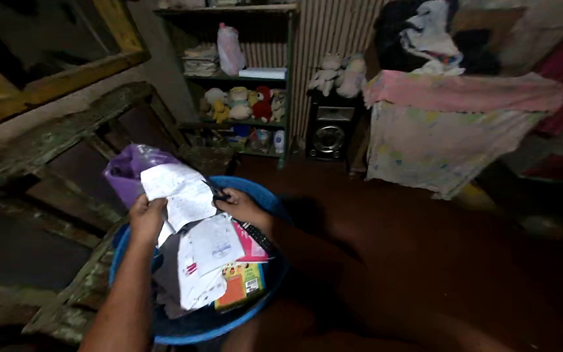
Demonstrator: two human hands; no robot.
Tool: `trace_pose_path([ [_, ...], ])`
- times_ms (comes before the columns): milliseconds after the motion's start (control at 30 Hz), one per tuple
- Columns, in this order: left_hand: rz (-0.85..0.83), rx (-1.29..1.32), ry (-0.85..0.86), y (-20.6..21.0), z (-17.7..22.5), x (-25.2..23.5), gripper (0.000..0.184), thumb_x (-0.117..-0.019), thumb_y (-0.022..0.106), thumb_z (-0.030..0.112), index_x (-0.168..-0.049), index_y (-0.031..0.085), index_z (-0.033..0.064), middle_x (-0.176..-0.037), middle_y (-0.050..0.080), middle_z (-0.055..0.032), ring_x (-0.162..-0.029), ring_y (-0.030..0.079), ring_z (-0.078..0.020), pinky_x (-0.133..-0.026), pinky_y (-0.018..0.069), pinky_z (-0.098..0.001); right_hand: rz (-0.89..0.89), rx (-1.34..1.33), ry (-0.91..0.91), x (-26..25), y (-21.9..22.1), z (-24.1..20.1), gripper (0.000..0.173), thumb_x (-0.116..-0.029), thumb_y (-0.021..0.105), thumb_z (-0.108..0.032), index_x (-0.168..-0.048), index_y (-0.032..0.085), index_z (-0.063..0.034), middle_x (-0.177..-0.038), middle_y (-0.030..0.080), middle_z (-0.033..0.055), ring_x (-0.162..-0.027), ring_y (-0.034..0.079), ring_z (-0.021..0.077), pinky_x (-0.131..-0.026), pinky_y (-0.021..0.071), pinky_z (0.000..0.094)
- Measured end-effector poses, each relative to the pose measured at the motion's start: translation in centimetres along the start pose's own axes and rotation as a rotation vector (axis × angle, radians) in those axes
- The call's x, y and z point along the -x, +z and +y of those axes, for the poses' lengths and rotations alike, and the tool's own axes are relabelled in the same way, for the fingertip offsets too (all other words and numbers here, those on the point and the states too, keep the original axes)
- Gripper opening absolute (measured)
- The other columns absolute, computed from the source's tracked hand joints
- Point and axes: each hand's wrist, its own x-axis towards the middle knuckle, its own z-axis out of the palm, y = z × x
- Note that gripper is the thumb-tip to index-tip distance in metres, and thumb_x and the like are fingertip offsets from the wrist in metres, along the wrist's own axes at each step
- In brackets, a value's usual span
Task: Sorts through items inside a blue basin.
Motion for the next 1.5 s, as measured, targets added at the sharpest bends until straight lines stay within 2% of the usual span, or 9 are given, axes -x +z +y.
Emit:
trace_pose_path([
  [167, 0.107, 0.097, -0.005, -0.5, -0.3, -0.3, 0.019, -0.098, 0.06, 0.014, -0.114, 0.063, 0.0048, -0.083, 0.064, -0.0012, -0.065, 0.058, -0.0086, -0.061, 0.0534, -0.0305, -0.369, 0.375, -0.029, 0.4, 1.8, 1.3, 0.058, -0.1004, 0.054, -0.058, -0.082, 0.066, -0.0044, -0.076, 0.059, 0.0089, -0.072, 0.057, 0.0213, -0.07, 0.0488, 0.0477],
  [333, 0.131, -0.008, 0.147, -0.2, -1.2, -0.7, 0.022, -0.0987, 0.061, 0.013, -0.119, 0.063, 0.0025, -0.096, 0.069, -0.0074, -0.08, 0.067, -0.0134, -0.076, 0.0589, -0.037, -0.571, 0.345, -0.006, 0.8, 2.6, 2.3, 0.041, -0.0965, 0.07, -0.039, -0.113, 0.07, -0.0011, -0.093, 0.072, 0.0125, -0.077, 0.068, 0.0186, -0.075, 0.0585, 0.0405],
  [500, 0.144, -0.449, 0.194, -0.6, -1.5, -0.7, 0.031, -0.0978, 0.062, 0.024, -0.12, 0.065, 0.0031, -0.112, 0.069, -0.0181, -0.102, 0.068, -0.0285, -0.09, 0.056, -0.0538, -0.293, 0.652, 0.042, -0.2, 0.3, 2.3, 0.026, -0.0998, 0.063, -0.025, -0.116, 0.07, -0.0059, -0.106, 0.072, 0.0167, -0.1, 0.071, 0.0327, -0.089, 0.0563, 0.0595],
  [867, 0.031, -0.814, 0.204, -0.5, -1.5, -0.8, 0.032, -0.0969, 0.066, 0.03, -0.117, 0.069, 0.0051, -0.139, 0.06, -0.0186, -0.13, 0.055, -0.0397, -0.106, 0.0428, -0.0666, -0.372, 0.985, 0.266, 3.2, 0.1, 1.7, 0.084, -0.0778, 0.08, -0.016, -0.152, 0.042, -0.0082, -0.132, 0.059, 0.0288, -0.117, 0.061, 0.0481, -0.091, 0.0505, 0.0682],
  [1033, -0.103, -0.8, 0.097, -0.5, -1.4, -1.5, 0.04, -0.0962, 0.068, 0.03, -0.123, 0.067, 0.0012, -0.125, 0.065, -0.0263, -0.118, 0.061, -0.0455, -0.101, 0.0454, -0.0693, -0.327, 0.946, 0.311, 5.2, -1.4, 1.2, 0.084, -0.0767, 0.082, -0.014, -0.149, 0.041, -0.0061, -0.127, 0.062, 0.0272, -0.112, 0.064, 0.047, -0.089, 0.0529, 0.0672],
  [1167, -0.081, -0.813, 0.153, -0.6, -2.3, -1.6, 0.039, -0.094, 0.066, 0.033, -0.117, 0.069, 0.0008, -0.12, 0.066, -0.0264, -0.116, 0.062, -0.0458, -0.099, 0.0438, -0.0717, -0.479, 0.942, 0.276, 5.0, -2.4, 1.3, 0.041, -0.0844, 0.077, -0.022, -0.111, 0.065, 0.0075, -0.112, 0.066, 0.0268, -0.105, 0.066, 0.0434, -0.085, 0.0528, 0.0662],
  [1333, -0.048, -0.804, 0.112, -1.1, -3.2, -1.2, 0.04, -0.094, 0.066, 0.032, -0.118, 0.069, 0.0008, -0.132, 0.063, -0.0247, -0.126, 0.057, -0.0447, -0.105, 0.04, -0.0708, -0.322, 0.554, 0.158, 5.7, -4.2, 1.0, 0.044, -0.0946, 0.07, -0.03, -0.124, 0.059, 0.0001, -0.107, 0.068, 0.0202, -0.098, 0.069, 0.0341, -0.086, 0.0554, 0.0576],
  [1433, -0.033, -0.775, 0.103, -1.6, -3.5, -0.9, 0.04, -0.0939, 0.067, 0.032, -0.12, 0.069, 0.0016, -0.138, 0.061, -0.0225, -0.131, 0.054, -0.0443, -0.108, 0.0355, -0.0726, -0.23, -0.002, 0.158, 6.4, -4.9, 1.5, 0.044, -0.1017, 0.065, -0.031, -0.131, 0.052, -0.0006, -0.103, 0.069, 0.017, -0.078, 0.07, 0.0238, -0.063, 0.0593, 0.0412],
  [1500, -0.028, -0.762, 0.126, -1.6, -3.3, -0.9, 0.038, -0.0933, 0.067, 0.031, -0.117, 0.07, 0.0015, -0.136, 0.062, -0.0228, -0.129, 0.055, -0.044, -0.107, 0.0366, -0.0721, -0.204, -0.405, 0.183, 7.0, -5.6, 1.7, 0.042, -0.1061, 0.056, -0.025, -0.14, 0.047, -0.0016, -0.114, 0.07, 0.018, -0.091, 0.073, 0.026, -0.075, 0.0627, 0.0429],
])
